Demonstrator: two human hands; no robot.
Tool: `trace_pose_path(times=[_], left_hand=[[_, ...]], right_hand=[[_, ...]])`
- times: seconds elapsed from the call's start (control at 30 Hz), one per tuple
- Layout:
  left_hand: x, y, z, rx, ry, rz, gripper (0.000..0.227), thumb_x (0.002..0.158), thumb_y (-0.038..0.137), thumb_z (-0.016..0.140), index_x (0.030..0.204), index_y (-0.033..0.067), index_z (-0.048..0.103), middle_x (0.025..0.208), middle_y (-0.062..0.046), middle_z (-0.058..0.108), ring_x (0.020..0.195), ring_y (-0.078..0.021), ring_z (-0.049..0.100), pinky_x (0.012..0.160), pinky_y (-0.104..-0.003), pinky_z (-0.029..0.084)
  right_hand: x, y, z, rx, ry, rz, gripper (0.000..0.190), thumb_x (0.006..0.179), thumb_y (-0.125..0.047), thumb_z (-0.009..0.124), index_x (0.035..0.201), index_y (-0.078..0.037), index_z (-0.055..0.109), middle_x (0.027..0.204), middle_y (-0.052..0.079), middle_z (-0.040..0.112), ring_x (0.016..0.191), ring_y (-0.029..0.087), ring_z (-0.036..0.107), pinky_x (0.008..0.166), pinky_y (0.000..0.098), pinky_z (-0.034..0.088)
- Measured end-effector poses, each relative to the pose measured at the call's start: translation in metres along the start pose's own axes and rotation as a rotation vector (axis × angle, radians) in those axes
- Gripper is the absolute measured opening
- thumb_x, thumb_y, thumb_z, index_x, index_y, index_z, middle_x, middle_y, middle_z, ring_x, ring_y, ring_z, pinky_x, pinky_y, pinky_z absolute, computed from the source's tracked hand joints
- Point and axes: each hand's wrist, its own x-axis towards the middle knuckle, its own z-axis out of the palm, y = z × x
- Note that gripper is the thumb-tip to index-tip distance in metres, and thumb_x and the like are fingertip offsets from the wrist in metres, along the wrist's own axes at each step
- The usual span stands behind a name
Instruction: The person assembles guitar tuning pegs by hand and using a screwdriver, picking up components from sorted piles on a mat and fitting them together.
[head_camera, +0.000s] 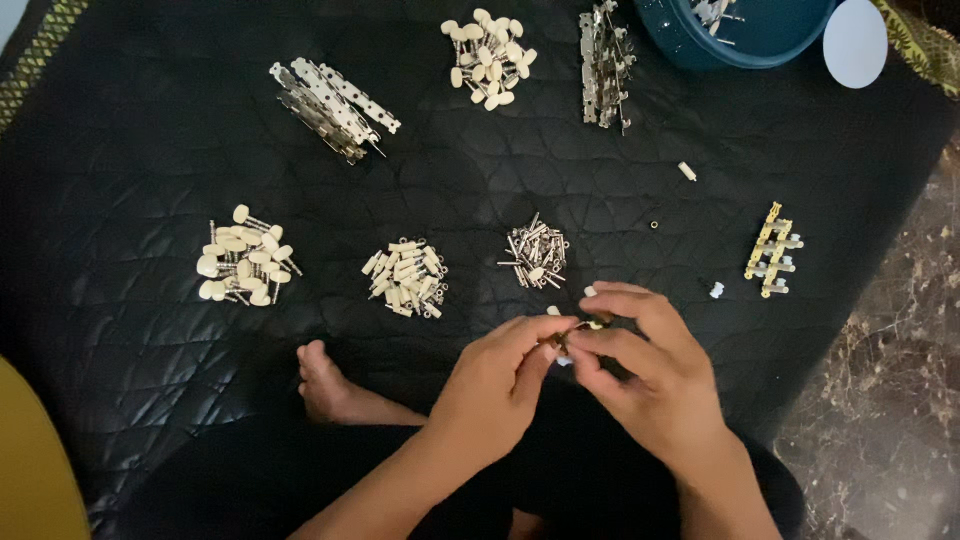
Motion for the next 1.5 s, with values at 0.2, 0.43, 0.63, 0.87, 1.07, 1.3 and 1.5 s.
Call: trace_pose_path(times=[0.2, 0.43, 0.63, 0.87, 1.07, 1.3, 1.5], left_hand=[[0.001, 0.001, 0.001, -0.031, 0.018, -0.134, 0.034, 0.100, 0.016, 0.050, 0.130, 0.0124, 0.066, 0.115, -0.005, 0.076, 0.098, -0.0166, 0.072, 0.086, -0.030, 0.055], [0.003, 0.009, -0.002, -0.082, 0.001, -0.241, 0.034, 0.100, 0.020, 0.054, 0.130, 0.0151, 0.069, 0.108, 0.000, 0.077, 0.089, -0.0101, 0.071, 0.080, -0.025, 0.055], [0.002, 0.009, -0.002, -0.071, -0.006, -0.197, 0.035, 0.100, 0.018, 0.050, 0.130, 0.0148, 0.067, 0.109, 0.000, 0.078, 0.087, -0.0126, 0.072, 0.080, -0.028, 0.056], [-0.003, 0.004, 0.004, -0.038, 0.027, -0.011, 0.032, 0.103, 0.015, 0.050, 0.130, 0.0100, 0.066, 0.111, -0.006, 0.075, 0.095, -0.0168, 0.073, 0.084, -0.030, 0.057], [-0.004, 0.009, 0.004, -0.006, 0.048, 0.208, 0.029, 0.103, 0.005, 0.045, 0.127, 0.0025, 0.062, 0.123, -0.011, 0.072, 0.114, -0.0263, 0.070, 0.100, -0.037, 0.054], [-0.007, 0.009, 0.003, 0.011, 0.022, 0.233, 0.031, 0.106, 0.011, 0.042, 0.128, 0.0062, 0.063, 0.122, -0.010, 0.072, 0.112, -0.0262, 0.069, 0.100, -0.037, 0.052], [-0.010, 0.007, 0.004, 0.046, 0.029, 0.231, 0.032, 0.104, 0.008, 0.043, 0.128, 0.0063, 0.064, 0.124, -0.009, 0.073, 0.115, -0.0262, 0.070, 0.103, -0.039, 0.051]], right_hand=[[-0.003, 0.003, -0.003, 0.028, -0.036, 0.041, 0.021, 0.091, -0.001, 0.074, 0.109, -0.009, 0.068, 0.128, 0.018, 0.063, 0.123, 0.033, 0.065, 0.098, 0.0375, 0.062], [-0.005, 0.005, -0.007, 0.120, -0.064, 0.121, 0.020, 0.093, -0.003, 0.072, 0.111, -0.012, 0.073, 0.135, 0.015, 0.062, 0.126, 0.030, 0.064, 0.097, 0.0323, 0.065], [-0.001, 0.000, -0.005, 0.227, -0.021, 0.293, 0.012, 0.089, -0.003, 0.074, 0.097, -0.011, 0.074, 0.140, 0.018, 0.059, 0.125, 0.026, 0.066, 0.113, 0.0390, 0.056], [-0.004, 0.007, -0.007, 0.641, -0.035, 0.506, 0.042, 0.087, 0.000, 0.073, 0.117, -0.013, 0.046, 0.145, 0.026, 0.057, 0.132, 0.031, 0.064, 0.110, 0.0434, 0.057], [-0.007, 0.008, -0.008, 0.802, -0.056, 0.647, 0.064, 0.085, 0.001, 0.075, 0.140, -0.012, 0.046, 0.123, 0.021, 0.076, 0.112, 0.023, 0.075, 0.096, 0.0389, 0.064], [-0.010, 0.014, -0.008, 0.810, -0.075, 0.516, 0.051, 0.085, -0.004, 0.077, 0.130, -0.008, 0.053, 0.126, 0.022, 0.074, 0.120, 0.028, 0.073, 0.102, 0.0400, 0.064], [-0.009, 0.010, -0.008, 0.700, -0.049, 0.492, 0.047, 0.082, -0.007, 0.081, 0.123, -0.008, 0.058, 0.119, 0.015, 0.076, 0.115, 0.025, 0.076, 0.096, 0.0362, 0.068]])
